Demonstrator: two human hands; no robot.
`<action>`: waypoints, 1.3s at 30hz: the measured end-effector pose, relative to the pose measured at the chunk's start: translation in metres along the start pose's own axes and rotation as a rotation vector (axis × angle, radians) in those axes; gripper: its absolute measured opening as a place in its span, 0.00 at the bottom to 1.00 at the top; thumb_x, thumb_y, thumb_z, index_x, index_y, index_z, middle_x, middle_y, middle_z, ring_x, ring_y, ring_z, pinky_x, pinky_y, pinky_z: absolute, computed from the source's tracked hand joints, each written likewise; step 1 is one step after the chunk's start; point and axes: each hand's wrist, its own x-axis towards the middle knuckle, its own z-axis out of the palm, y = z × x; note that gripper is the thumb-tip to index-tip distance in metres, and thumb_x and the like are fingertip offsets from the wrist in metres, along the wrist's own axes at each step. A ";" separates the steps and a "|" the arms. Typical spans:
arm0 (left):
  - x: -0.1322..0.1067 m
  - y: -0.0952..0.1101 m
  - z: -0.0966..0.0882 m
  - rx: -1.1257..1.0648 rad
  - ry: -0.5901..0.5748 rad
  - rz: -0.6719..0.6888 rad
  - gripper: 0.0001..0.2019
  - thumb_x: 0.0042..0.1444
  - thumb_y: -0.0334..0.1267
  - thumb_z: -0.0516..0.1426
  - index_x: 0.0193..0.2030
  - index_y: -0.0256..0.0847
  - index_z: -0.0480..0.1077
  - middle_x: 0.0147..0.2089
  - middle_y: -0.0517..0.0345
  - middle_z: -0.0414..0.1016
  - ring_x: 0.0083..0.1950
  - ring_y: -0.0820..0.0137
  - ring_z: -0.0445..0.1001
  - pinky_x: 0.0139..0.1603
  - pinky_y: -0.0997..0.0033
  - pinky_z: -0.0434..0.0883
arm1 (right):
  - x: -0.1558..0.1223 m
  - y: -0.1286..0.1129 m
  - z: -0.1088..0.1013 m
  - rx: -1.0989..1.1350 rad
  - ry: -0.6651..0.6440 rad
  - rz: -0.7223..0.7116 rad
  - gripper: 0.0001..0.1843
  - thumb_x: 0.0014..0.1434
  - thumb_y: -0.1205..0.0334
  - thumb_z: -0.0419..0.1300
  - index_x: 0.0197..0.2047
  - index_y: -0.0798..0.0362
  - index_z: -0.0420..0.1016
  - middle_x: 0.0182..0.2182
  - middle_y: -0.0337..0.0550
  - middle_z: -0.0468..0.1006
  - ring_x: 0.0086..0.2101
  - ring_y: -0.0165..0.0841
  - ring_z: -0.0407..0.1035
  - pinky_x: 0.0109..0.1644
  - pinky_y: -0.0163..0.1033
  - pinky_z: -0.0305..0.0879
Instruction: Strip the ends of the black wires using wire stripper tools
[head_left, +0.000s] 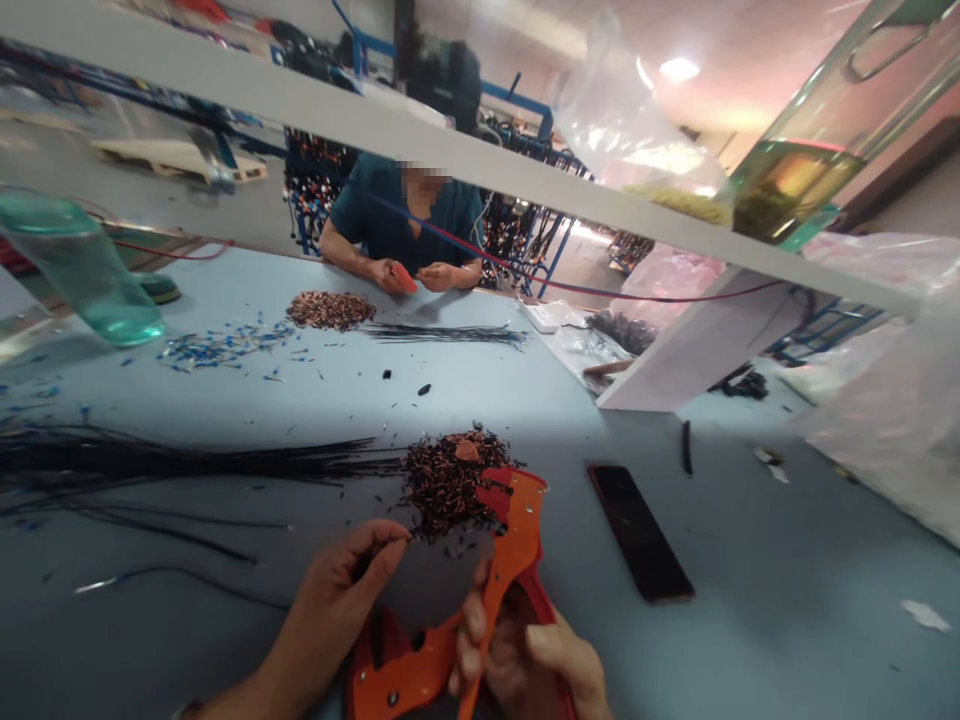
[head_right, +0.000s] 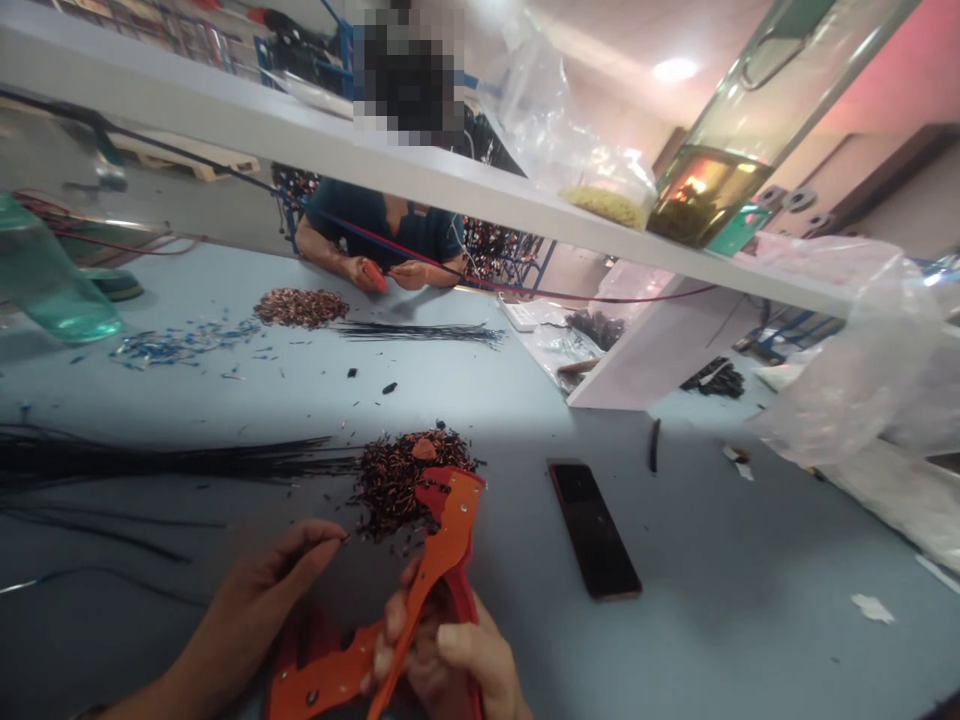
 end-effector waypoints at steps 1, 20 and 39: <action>0.000 0.001 0.000 -0.007 0.001 -0.001 0.09 0.52 0.45 0.59 0.29 0.45 0.78 0.27 0.60 0.79 0.31 0.64 0.78 0.32 0.72 0.75 | 0.001 0.001 0.000 0.029 -0.017 -0.017 0.24 0.52 0.53 0.63 0.51 0.52 0.69 0.36 0.42 0.75 0.32 0.33 0.74 0.38 0.42 0.73; -0.001 0.005 0.002 -0.036 0.002 -0.009 0.10 0.51 0.46 0.59 0.29 0.44 0.77 0.25 0.60 0.78 0.32 0.63 0.78 0.29 0.72 0.74 | 0.003 0.003 -0.005 0.068 -0.051 0.020 0.24 0.50 0.51 0.61 0.49 0.52 0.72 0.32 0.41 0.73 0.26 0.29 0.69 0.31 0.36 0.72; 0.006 -0.006 -0.001 0.077 -0.051 0.008 0.11 0.54 0.47 0.58 0.34 0.44 0.77 0.33 0.59 0.80 0.37 0.61 0.77 0.39 0.71 0.73 | 0.007 -0.120 -0.034 -2.183 0.999 0.054 0.34 0.52 0.54 0.62 0.61 0.55 0.63 0.51 0.55 0.76 0.47 0.47 0.74 0.48 0.47 0.68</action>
